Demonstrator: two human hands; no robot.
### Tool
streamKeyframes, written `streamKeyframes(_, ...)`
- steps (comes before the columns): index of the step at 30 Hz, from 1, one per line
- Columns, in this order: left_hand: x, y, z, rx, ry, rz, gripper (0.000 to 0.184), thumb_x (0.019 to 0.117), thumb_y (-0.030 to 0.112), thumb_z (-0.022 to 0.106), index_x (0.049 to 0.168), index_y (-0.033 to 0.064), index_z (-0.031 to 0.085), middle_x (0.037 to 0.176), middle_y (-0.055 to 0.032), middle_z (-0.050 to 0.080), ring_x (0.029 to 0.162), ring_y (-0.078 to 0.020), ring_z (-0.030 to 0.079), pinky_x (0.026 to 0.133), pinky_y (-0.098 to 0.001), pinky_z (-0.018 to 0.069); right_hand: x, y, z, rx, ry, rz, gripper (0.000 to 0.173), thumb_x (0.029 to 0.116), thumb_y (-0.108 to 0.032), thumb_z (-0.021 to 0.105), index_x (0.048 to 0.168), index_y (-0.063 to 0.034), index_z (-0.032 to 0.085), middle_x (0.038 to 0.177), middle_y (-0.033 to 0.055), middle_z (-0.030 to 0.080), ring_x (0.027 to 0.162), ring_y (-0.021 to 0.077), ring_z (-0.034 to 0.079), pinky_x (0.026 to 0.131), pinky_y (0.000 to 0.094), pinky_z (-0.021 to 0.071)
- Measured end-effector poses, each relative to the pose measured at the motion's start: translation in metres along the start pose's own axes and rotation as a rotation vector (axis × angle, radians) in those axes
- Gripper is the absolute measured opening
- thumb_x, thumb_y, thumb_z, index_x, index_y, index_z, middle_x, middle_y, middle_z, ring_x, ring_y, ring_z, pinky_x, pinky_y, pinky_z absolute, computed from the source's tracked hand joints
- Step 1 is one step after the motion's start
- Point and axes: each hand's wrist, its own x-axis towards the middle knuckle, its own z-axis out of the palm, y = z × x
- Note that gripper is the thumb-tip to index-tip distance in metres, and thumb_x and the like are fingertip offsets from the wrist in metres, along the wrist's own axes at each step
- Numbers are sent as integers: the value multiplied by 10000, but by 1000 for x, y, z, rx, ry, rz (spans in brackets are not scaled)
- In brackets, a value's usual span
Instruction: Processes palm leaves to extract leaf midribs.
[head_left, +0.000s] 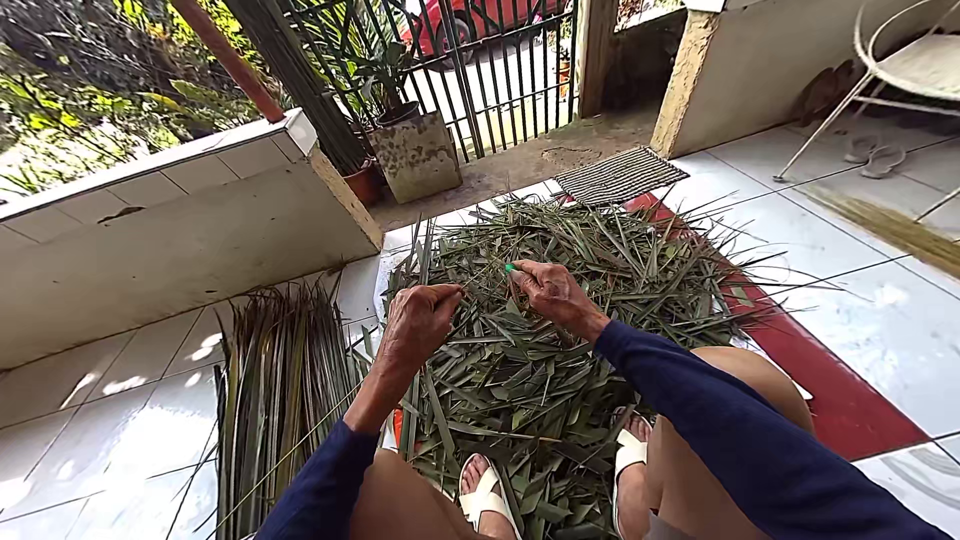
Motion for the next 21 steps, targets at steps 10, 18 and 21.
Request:
streamKeyframes(10,-11,-17,-14,-22,-24,-33,217,1044,304,608,1092,229,806,946,53,768,856,-61,689,810,-392,542,27,33,-1,-58,96,117,357,1092,-279,448,1225,-73,708,902,140,702,835,295,681,789,527,540)
streamKeyframes(18,-15,-29,-24,5,-10,-56,225,1058,279,584,1092,219,799,930,26,758,873,-114,689,823,-446,533,40,54,-40,-124,217,266,426,1073,-380,505,1157,2,673,966,219,679,915,383,669,819,607,515)
streamKeyframes(21,-12,-28,-21,56,-26,-60,231,1061,300,576,1103,235,794,932,6,760,882,-174,704,815,-516,535,36,33,-57,-90,150,154,350,977,-381,699,1137,-70,705,911,144,683,825,299,654,759,552,519)
